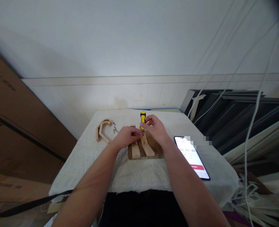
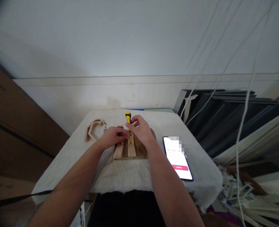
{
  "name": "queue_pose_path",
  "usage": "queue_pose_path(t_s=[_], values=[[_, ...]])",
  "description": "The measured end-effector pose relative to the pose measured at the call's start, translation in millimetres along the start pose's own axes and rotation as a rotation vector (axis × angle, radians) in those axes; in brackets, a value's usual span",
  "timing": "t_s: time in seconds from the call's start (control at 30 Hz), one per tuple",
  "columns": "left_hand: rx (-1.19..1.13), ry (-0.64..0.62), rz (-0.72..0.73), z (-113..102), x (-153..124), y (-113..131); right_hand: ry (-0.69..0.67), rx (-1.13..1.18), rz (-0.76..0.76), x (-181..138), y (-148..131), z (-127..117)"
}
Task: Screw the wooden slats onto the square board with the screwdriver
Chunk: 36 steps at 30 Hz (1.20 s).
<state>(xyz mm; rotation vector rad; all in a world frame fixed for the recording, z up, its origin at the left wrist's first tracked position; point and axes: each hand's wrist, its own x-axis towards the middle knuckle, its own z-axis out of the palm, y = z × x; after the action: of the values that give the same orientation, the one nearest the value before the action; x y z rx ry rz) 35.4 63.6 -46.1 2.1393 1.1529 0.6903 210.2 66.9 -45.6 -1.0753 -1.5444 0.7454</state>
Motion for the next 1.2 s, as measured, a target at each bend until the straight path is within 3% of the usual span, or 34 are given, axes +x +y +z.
queue_pose_path(t_s=[0.57,0.73,0.97,1.2], values=[[0.010,-0.003,0.007,1,-1,-1,-0.015,0.049,-0.016,3,10,-1],[0.021,-0.003,0.030,1,0,-5,-0.124,0.170,0.038,0,4,2],[0.025,0.006,0.017,2,0,-5,-0.151,0.262,0.175,-3,-11,0],[0.020,-0.001,0.022,1,-1,-3,-0.147,0.323,0.140,-4,-12,2]])
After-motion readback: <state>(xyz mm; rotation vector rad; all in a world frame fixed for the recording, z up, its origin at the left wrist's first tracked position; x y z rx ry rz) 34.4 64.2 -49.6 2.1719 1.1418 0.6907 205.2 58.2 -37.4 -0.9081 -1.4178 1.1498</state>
